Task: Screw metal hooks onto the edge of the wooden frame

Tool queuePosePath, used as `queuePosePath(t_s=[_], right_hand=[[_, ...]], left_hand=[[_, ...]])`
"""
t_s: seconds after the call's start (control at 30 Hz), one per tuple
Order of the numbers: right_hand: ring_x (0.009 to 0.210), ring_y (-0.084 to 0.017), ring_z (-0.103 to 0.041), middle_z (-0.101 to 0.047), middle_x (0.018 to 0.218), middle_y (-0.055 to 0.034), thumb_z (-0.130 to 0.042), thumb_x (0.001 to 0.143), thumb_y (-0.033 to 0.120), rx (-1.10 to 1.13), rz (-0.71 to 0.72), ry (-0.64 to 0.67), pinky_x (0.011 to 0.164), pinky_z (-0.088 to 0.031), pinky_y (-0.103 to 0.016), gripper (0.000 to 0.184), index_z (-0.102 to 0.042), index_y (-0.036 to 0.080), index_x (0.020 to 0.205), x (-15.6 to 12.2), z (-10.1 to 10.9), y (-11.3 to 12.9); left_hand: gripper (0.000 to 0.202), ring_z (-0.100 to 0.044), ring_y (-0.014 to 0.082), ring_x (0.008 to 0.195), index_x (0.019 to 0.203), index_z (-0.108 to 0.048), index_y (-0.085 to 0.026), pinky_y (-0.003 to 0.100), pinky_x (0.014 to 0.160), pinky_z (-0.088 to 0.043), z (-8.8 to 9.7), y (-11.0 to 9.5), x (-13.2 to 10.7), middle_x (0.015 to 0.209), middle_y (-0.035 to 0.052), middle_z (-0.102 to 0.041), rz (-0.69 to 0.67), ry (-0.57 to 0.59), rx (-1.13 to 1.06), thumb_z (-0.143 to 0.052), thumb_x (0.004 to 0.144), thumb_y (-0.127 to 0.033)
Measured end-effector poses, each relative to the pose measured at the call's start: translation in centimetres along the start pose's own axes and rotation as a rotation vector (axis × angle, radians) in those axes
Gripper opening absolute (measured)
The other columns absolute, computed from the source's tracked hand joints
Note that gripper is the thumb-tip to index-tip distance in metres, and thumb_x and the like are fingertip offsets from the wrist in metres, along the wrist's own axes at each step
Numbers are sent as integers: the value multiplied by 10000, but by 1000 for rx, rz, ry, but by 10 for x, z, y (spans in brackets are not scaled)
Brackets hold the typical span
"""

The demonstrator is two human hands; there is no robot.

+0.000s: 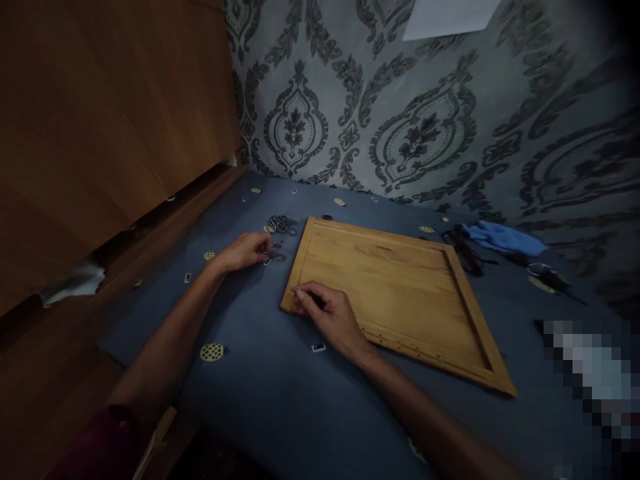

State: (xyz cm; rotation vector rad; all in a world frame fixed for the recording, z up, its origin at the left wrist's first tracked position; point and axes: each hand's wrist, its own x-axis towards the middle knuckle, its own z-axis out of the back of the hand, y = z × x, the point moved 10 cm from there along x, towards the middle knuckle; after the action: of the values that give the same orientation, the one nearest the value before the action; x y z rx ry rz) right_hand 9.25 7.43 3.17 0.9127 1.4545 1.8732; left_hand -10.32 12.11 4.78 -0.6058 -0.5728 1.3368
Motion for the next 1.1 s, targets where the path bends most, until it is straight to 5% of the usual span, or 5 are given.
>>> queuePosePath(t_s=[0.2,0.5,0.83,1.1], right_hand=[[683,-147,-654,-684,836,-4,-728,858,554,158,-37,-138,617,-510,-272,533,-677,188,1243,3,11,-11],[558,-107,-570,-711,765,-37,-828,763,661,378,-156,-107,475,-368,-231,494,-742,180,838,-1,9,-12],[619,-96,-652,-774,818,-38,-947,630,610,654,-358,70,576,-477,-209,554,-773,188,942,-12,-22,-15],[531,-82,-593,-742,730,-15,-940,664,532,696,-385,91,515,-415,-204,462,-761,178,903,-16,-29,-15]], left_hand=[[141,-532,91,663,877,-615,-146,199,640,-430,-6,-36,-2,751,-14,-604,-59,62,-288,-672,811,-256],[263,-561,86,614,905,-677,-122,181,540,-478,-24,-74,-13,721,-12,-622,-82,207,-527,-790,774,-320],[304,-624,91,627,937,-731,-95,176,540,-498,-35,-81,-17,769,22,-714,-63,275,-646,-865,744,-288],[318,-696,104,634,997,-705,-100,208,608,-584,-49,-83,-17,798,35,-746,-55,327,-814,-860,823,-316]])
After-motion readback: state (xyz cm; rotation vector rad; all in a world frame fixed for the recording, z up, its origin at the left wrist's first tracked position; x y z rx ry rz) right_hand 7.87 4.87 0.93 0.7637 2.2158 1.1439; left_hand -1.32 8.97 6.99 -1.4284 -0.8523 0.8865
